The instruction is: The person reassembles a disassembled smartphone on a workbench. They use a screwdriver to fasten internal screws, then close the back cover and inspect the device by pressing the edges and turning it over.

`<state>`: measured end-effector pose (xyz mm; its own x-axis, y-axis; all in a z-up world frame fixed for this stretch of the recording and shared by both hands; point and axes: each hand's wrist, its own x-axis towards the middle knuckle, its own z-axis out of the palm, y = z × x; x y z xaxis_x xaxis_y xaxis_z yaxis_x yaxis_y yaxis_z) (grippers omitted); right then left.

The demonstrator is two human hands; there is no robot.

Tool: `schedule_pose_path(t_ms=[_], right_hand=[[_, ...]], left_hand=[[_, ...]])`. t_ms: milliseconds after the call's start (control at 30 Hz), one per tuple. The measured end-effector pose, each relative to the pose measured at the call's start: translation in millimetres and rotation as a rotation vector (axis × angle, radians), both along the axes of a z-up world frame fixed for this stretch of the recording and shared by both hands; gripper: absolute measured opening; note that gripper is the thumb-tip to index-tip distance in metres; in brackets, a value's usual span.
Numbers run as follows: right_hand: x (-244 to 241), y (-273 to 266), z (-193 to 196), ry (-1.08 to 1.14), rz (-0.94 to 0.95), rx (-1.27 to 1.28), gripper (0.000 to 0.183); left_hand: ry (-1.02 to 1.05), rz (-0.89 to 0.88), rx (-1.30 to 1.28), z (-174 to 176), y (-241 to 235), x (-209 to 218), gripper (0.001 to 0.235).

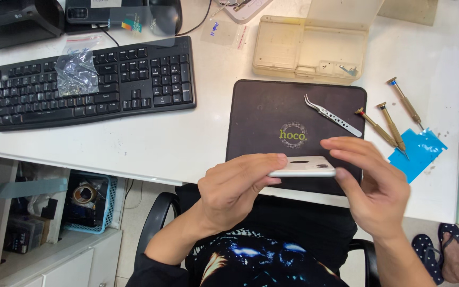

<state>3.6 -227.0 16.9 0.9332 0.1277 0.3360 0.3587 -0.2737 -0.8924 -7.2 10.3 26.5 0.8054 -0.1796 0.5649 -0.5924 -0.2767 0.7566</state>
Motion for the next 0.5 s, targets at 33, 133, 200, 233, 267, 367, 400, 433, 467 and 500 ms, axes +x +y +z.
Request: schedule_pose_path(t_ms=[33,133,200,233,267,367,400,433,467,500], right_hand=[[0.1,1.5,11.5,-0.054,0.004,-0.02,0.028],[-0.1,4.5,40.0,-0.214,0.039,-0.15,0.037],[1.4,7.8,51.0,-0.322,0.101,-0.331,0.038],[4.3,9.9,53.2,-0.326,0.116,-0.347,0.035],[6.7,11.7,54.3,-0.33,0.131,-0.362,0.033],[7.9,12.0,55.5,-0.354,0.128,-0.368,0.029],[8.1,10.8,55.3,-0.367,0.12,-0.364,0.028],[7.0,9.6,53.9,-0.375,0.117,-0.347,0.028],[5.7,8.3,51.8,-0.382,0.114,-0.33,0.028],[3.7,7.0,49.2,-0.387,0.11,-0.31,0.029]], left_hand=[[-0.035,-0.014,0.039,5.4,0.7,0.3,0.025],[-0.134,-0.056,0.145,17.7,-0.3,5.1,0.025],[-0.194,-0.074,0.201,22.7,-2.4,8.9,0.024],[-0.216,-0.085,0.212,23.8,-3.9,10.9,0.025],[-0.237,-0.097,0.222,24.0,-5.4,12.8,0.026],[-0.21,-0.138,0.179,22.8,-8.8,14.1,0.029],[-0.188,-0.151,0.152,21.5,-9.8,14.9,0.03],[-0.186,-0.167,0.133,19.1,-11.0,14.5,0.031],[-0.184,-0.184,0.114,16.0,-12.2,14.1,0.032],[-0.179,-0.201,0.096,12.8,-13.1,13.3,0.034]])
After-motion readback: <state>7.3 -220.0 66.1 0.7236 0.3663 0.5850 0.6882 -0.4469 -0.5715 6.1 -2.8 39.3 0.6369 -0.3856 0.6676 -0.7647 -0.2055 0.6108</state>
